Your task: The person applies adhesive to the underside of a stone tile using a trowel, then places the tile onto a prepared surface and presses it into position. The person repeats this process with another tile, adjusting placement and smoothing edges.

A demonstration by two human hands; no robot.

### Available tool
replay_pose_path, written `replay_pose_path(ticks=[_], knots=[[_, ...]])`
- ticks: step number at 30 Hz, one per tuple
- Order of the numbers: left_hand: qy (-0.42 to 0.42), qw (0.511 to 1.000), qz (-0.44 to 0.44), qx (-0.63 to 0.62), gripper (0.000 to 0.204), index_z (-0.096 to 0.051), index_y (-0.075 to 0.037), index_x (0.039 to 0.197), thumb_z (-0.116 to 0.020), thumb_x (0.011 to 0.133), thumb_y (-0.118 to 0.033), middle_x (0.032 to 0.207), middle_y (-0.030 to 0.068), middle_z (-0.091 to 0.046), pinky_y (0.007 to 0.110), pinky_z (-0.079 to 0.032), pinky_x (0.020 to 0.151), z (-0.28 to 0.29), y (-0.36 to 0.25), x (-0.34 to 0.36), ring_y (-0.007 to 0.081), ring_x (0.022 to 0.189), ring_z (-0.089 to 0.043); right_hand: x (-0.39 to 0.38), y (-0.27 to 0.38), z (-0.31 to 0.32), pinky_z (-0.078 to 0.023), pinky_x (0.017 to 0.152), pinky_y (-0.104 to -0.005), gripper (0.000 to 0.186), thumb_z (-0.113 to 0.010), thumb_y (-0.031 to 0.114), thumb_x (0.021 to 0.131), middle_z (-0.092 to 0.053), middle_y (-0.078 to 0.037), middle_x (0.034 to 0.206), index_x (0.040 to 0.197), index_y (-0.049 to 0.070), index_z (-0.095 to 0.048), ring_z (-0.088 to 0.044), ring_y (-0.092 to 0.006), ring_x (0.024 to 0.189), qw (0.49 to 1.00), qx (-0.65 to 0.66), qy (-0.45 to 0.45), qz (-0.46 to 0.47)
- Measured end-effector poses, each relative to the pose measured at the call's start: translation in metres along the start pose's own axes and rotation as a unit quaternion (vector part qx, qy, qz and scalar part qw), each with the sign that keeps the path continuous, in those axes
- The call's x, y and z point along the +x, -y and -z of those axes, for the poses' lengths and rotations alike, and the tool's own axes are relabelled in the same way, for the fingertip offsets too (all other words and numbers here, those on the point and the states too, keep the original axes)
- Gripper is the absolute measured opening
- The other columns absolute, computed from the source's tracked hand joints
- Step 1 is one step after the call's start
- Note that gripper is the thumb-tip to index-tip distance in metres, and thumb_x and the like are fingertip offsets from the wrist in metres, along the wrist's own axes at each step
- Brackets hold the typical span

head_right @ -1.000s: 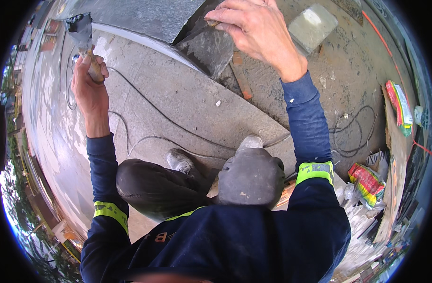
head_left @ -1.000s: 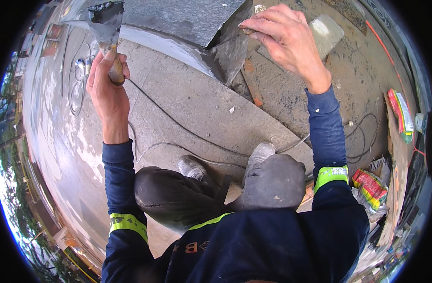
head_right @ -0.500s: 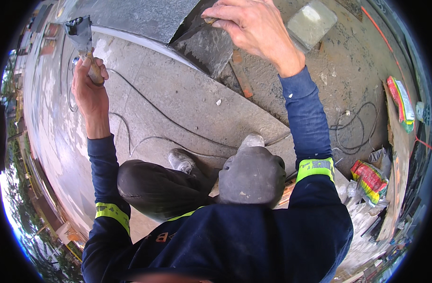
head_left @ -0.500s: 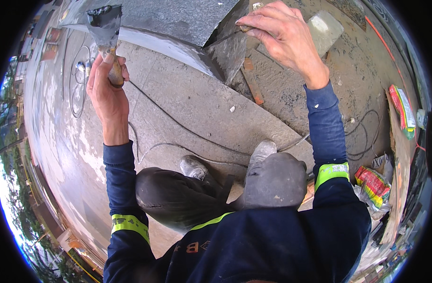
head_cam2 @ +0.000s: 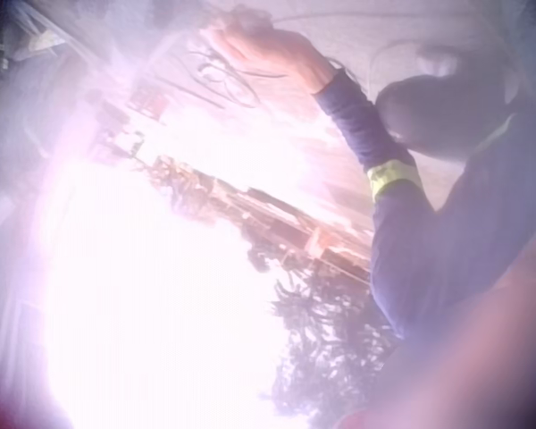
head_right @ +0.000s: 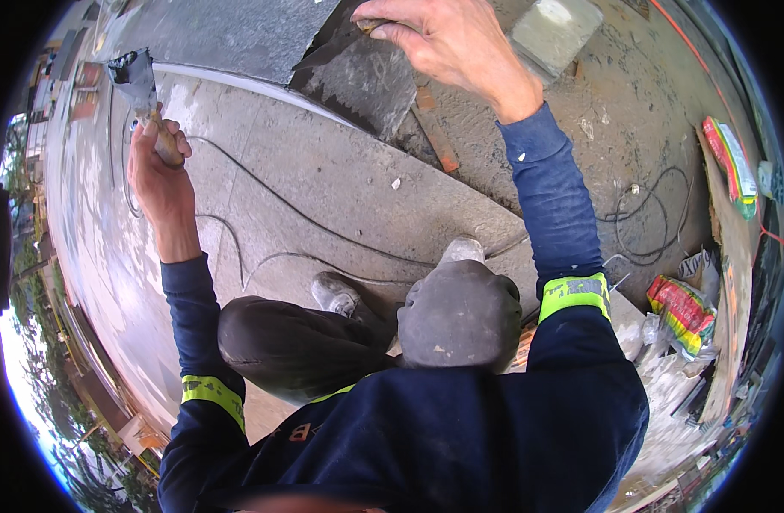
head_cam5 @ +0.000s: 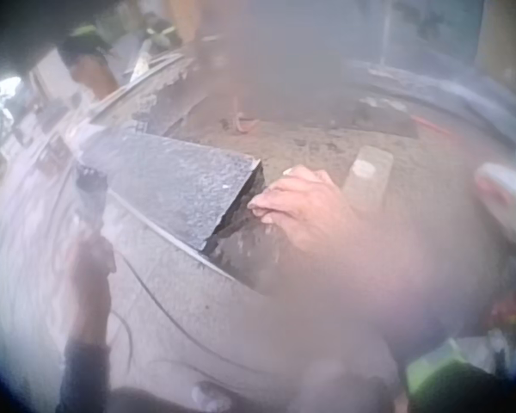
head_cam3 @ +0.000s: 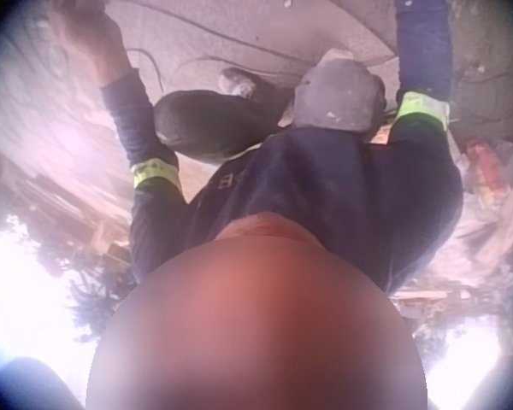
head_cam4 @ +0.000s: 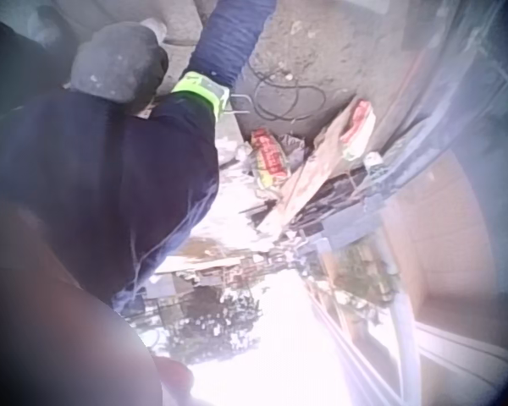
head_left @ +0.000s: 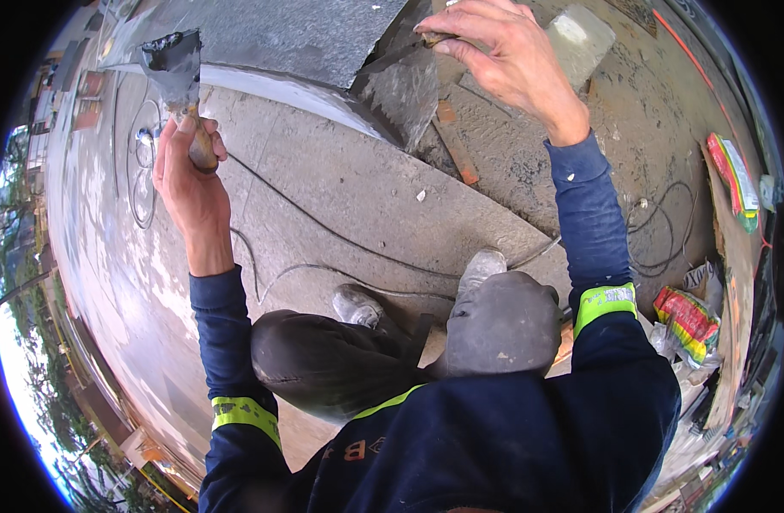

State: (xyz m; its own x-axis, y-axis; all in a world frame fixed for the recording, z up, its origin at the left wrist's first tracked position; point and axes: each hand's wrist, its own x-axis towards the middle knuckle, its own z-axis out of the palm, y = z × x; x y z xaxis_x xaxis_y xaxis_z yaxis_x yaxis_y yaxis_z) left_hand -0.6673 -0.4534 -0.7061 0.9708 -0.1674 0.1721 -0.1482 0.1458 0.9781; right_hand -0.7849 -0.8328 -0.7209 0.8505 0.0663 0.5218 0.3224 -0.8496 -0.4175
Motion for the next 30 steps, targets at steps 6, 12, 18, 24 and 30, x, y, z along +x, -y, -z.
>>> replay_pose_path(ticks=[6, 12, 18, 24, 30], knots=[[-0.005, 1.000, -0.008, 0.005, 0.032, -0.068, 0.006, 0.120, -0.068, 0.103, -0.021, 0.094, 0.0141, -0.071, 0.030, -0.046, 0.070, -0.005, 0.000, -0.001, 0.0179, 0.075, -0.061, -0.003, -0.009, -0.007, -0.047, 0.098, -0.0424, 0.025, -0.073, 0.020, 0.093, -0.077, -0.002, 0.111, 0.116, 0.012, -0.080, -0.065, -0.0274, 0.113, 1.000, 0.007, -0.021, -0.015], [-0.003, 1.000, -0.003, 0.006, 0.032, -0.068, 0.005, 0.121, -0.068, 0.103, -0.022, 0.093, 0.0124, -0.070, 0.030, -0.045, 0.070, -0.009, 0.000, -0.001, 0.0174, 0.076, -0.060, -0.004, -0.016, -0.009, -0.049, 0.099, -0.0437, 0.026, -0.073, 0.019, 0.093, -0.078, -0.004, 0.111, 0.117, 0.011, -0.080, -0.066, -0.0289, 0.112, 0.999, 0.013, -0.035, -0.027], [-0.001, 1.000, -0.006, 0.008, 0.032, -0.067, 0.004, 0.121, -0.068, 0.103, -0.022, 0.094, 0.0121, -0.070, 0.030, -0.045, 0.070, -0.010, 0.000, -0.001, 0.0173, 0.076, -0.061, -0.001, -0.027, -0.012, -0.052, 0.098, -0.0436, 0.027, -0.076, 0.017, 0.091, -0.079, -0.005, 0.108, 0.116, 0.010, -0.081, -0.069, -0.0300, 0.109, 0.998, 0.038, -0.044, -0.011], [-0.004, 1.000, 0.000, 0.006, 0.031, -0.067, 0.004, 0.119, -0.069, 0.102, -0.022, 0.093, 0.0119, -0.071, 0.029, -0.045, 0.070, -0.009, -0.001, -0.002, 0.0167, 0.076, -0.061, 0.000, -0.037, -0.018, -0.054, 0.098, -0.0443, 0.027, -0.078, 0.013, 0.089, -0.080, -0.008, 0.107, 0.116, 0.009, -0.081, -0.070, -0.0324, 0.108, 0.994, 0.073, -0.078, -0.028], [-0.008, 1.000, 0.002, 0.007, 0.032, -0.067, 0.004, 0.120, -0.069, 0.102, -0.022, 0.093, 0.0119, -0.071, 0.029, -0.045, 0.070, -0.011, 0.000, -0.002, 0.0165, 0.076, -0.061, -0.002, -0.040, -0.015, -0.054, 0.099, -0.0449, 0.028, -0.077, 0.012, 0.090, -0.079, -0.012, 0.109, 0.117, 0.006, -0.080, -0.070, -0.0341, 0.109, 0.994, 0.077, -0.066, -0.032]])
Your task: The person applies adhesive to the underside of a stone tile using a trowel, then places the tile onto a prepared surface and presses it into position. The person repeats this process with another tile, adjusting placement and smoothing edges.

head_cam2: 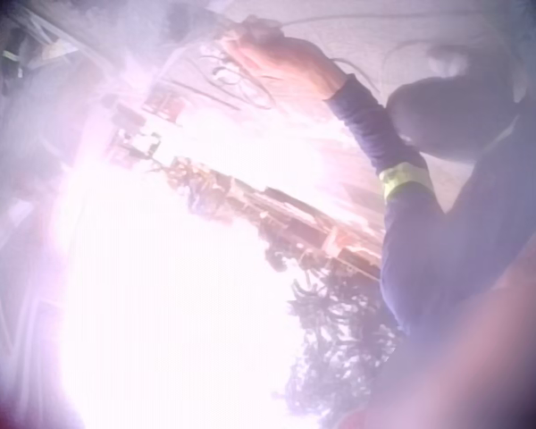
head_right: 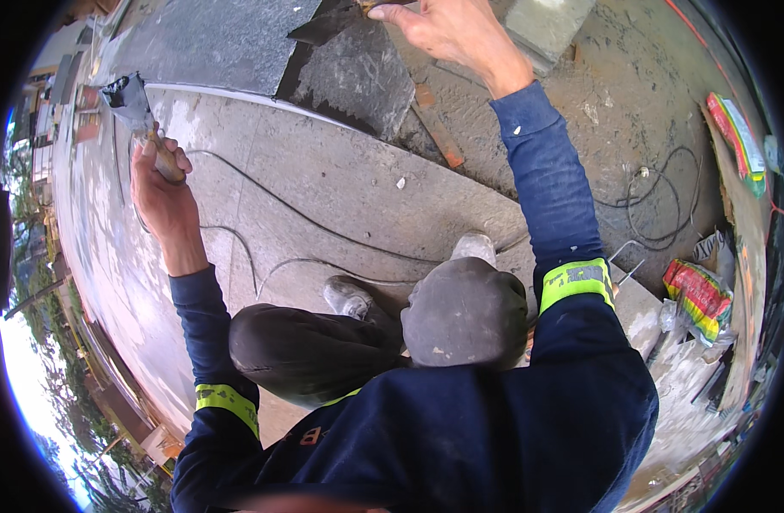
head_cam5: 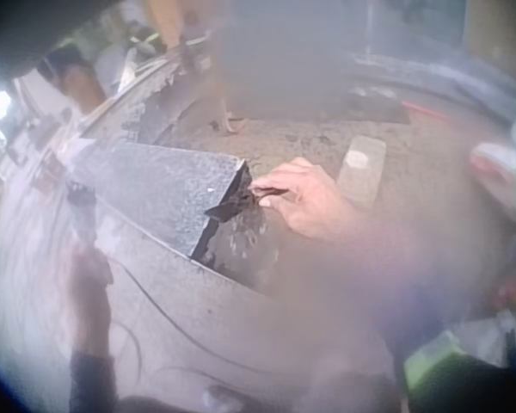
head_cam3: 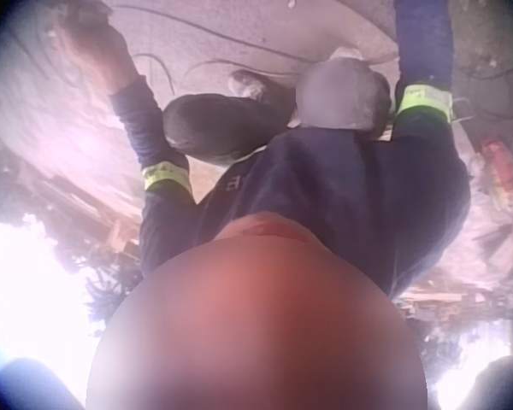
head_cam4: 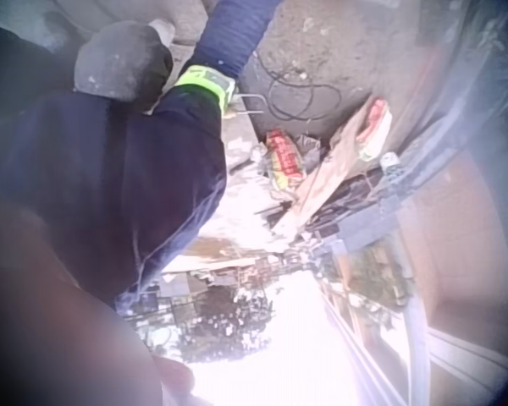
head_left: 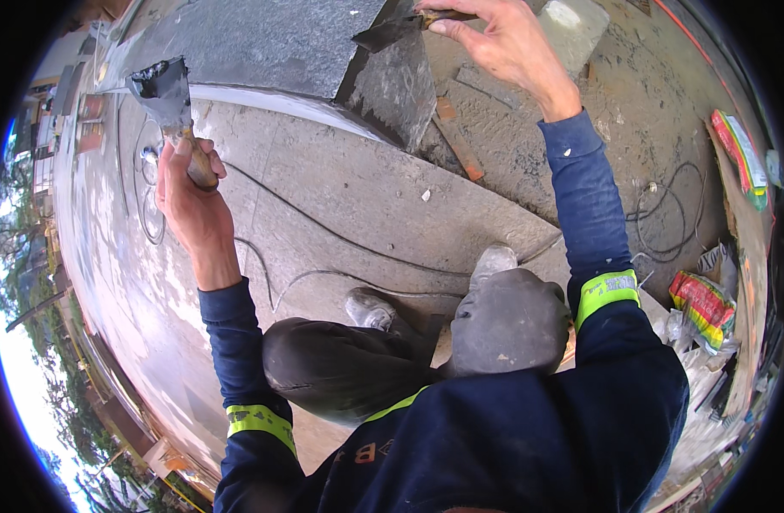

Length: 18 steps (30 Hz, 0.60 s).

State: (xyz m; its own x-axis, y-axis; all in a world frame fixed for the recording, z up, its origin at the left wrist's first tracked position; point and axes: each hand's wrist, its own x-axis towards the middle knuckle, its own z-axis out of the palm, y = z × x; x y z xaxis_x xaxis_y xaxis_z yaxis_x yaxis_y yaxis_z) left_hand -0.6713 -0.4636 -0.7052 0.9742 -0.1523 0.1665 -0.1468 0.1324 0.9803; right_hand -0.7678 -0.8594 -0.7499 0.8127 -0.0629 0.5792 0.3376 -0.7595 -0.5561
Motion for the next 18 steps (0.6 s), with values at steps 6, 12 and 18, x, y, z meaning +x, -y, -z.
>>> replay_pose_path(ticks=[6, 12, 18], knots=[[-0.001, 1.000, 0.003, -0.001, 0.030, -0.067, 0.003, 0.121, -0.068, 0.103, -0.022, 0.094, 0.0117, -0.070, 0.029, -0.045, 0.069, 0.001, -0.002, 0.001, 0.0166, 0.077, -0.061, 0.003, -0.001, 0.000, -0.053, 0.099, -0.0447, 0.027, -0.076, 0.013, 0.091, -0.079, -0.012, 0.109, 0.118, 0.006, -0.080, -0.069, -0.0338, 0.109, 1.000, 0.007, -0.001, -0.023], [-0.006, 1.000, 0.000, 0.004, 0.030, -0.068, 0.002, 0.121, -0.067, 0.103, -0.022, 0.093, 0.0109, -0.070, 0.030, -0.045, 0.069, -0.001, -0.002, -0.001, 0.0166, 0.076, -0.061, -0.001, -0.005, 0.002, -0.053, 0.099, -0.0436, 0.027, -0.076, 0.013, 0.094, -0.077, -0.012, 0.109, 0.119, 0.006, -0.079, -0.067, -0.0322, 0.111, 0.997, 0.005, -0.015, -0.070], [0.005, 1.000, -0.008, 0.006, 0.030, -0.068, 0.002, 0.121, -0.067, 0.103, -0.022, 0.093, 0.0102, -0.069, 0.029, -0.045, 0.068, -0.002, -0.004, -0.003, 0.0162, 0.076, -0.061, -0.005, -0.014, -0.002, -0.053, 0.098, -0.0440, 0.029, -0.078, 0.013, 0.093, -0.076, -0.014, 0.111, 0.121, 0.006, -0.078, -0.067, -0.0331, 0.112, 0.995, 0.011, -0.028, -0.091]])
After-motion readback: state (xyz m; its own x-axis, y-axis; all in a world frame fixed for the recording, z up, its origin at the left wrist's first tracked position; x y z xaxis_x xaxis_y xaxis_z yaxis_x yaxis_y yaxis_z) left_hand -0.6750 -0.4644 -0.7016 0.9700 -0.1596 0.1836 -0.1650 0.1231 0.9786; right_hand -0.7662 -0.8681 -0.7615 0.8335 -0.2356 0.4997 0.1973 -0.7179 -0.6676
